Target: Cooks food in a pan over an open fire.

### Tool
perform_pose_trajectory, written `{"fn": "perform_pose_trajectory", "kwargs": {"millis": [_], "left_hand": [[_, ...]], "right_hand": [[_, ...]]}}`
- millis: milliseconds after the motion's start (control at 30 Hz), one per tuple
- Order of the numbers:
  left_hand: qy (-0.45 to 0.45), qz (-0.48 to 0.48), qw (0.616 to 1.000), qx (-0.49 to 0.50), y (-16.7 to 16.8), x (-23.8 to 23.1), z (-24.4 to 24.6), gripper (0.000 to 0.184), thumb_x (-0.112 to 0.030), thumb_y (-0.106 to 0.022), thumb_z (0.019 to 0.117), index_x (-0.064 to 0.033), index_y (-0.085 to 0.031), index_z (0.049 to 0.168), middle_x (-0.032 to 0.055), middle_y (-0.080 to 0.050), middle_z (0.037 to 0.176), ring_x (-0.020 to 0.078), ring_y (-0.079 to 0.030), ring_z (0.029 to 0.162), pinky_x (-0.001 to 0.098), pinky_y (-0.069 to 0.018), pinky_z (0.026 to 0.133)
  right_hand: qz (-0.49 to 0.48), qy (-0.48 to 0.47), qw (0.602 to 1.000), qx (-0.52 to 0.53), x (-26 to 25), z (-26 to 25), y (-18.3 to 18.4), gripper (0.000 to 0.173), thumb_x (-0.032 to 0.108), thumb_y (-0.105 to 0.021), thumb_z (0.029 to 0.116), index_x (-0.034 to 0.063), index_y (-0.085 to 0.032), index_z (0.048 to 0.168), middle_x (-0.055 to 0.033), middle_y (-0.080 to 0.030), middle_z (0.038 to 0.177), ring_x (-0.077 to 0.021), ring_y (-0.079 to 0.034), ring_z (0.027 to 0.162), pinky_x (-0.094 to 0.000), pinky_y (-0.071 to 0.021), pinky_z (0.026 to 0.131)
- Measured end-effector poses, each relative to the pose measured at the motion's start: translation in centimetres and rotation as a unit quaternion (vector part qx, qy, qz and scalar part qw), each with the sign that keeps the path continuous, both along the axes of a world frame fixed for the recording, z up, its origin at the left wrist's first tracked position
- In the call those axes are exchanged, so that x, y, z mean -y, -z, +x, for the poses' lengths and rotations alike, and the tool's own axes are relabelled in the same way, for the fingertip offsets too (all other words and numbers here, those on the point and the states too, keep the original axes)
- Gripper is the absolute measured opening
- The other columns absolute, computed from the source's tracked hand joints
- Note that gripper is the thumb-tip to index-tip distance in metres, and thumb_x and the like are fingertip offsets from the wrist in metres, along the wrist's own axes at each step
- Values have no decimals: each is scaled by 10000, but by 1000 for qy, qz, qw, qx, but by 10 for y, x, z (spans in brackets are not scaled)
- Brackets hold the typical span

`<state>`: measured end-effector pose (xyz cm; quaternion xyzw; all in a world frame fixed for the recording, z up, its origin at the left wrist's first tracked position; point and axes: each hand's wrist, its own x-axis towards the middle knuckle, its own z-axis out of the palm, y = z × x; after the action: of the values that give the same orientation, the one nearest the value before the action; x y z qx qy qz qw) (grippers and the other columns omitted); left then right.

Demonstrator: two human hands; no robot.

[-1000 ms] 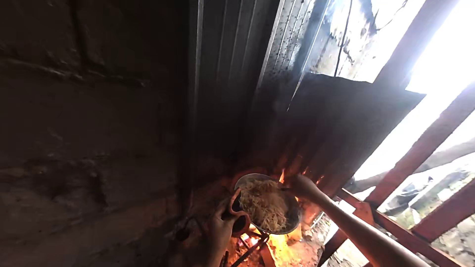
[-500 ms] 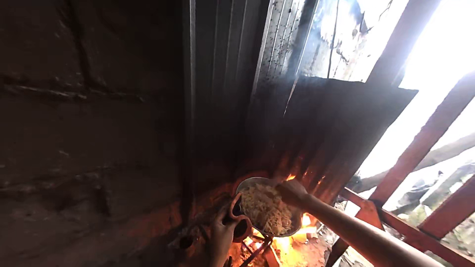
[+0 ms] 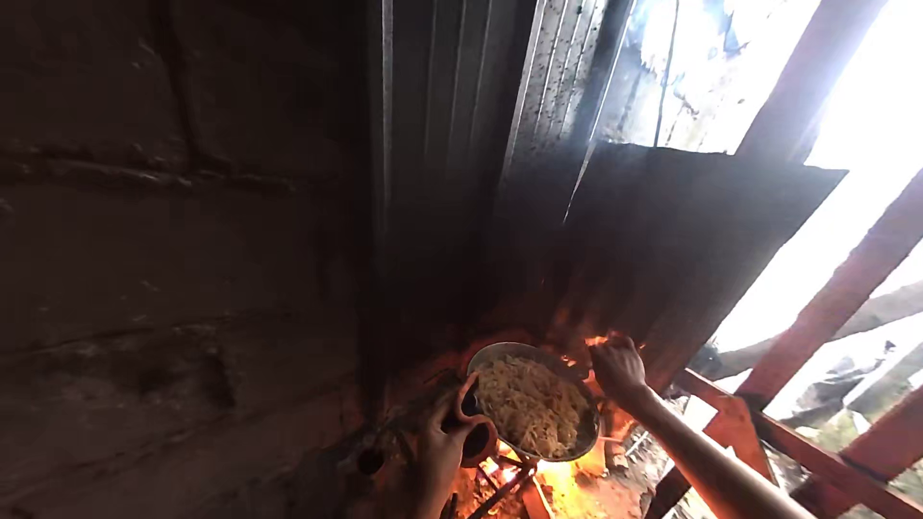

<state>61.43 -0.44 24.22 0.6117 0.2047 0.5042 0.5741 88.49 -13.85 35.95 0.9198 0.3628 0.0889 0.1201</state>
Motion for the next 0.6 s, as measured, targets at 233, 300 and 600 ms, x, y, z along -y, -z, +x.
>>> {"fn": "perform_pose_trajectory", "kwargs": {"millis": [233, 300, 600], "left_hand": [[-1, 11, 1000, 8, 0, -1, 2, 406, 78, -774, 795, 48, -697, 1192, 108, -724, 1174, 62, -677, 1061, 221, -550, 945], [-7, 17, 1000, 19, 1, 0, 4, 405, 106, -759, 787, 58, -699, 1185, 117, -722, 1177, 65, -678, 1062, 219, -549, 945], [-4, 4, 1000, 4, -2, 0, 2, 392, 71, -772, 803, 52, -698, 1187, 129, -705, 1206, 89, -671, 1081, 233, -548, 947]], "right_hand": [[111, 41, 979, -164, -21, 2, 32, 476, 386, -637, 981, 7, -654, 1269, -247, -671, 1261, -440, -598, 1239, -678, -334, 1116], [105, 21, 984, -144, -20, -4, 11, 488, 418, -660, 962, 19, -668, 1244, -241, -685, 1224, -435, -612, 1211, -674, -337, 1113], [54, -90, 994, -29, -14, -68, -49, 292, 135, -563, 995, 31, -683, 1241, -206, -709, 1184, -400, -636, 1170, -602, -272, 1173]]}}
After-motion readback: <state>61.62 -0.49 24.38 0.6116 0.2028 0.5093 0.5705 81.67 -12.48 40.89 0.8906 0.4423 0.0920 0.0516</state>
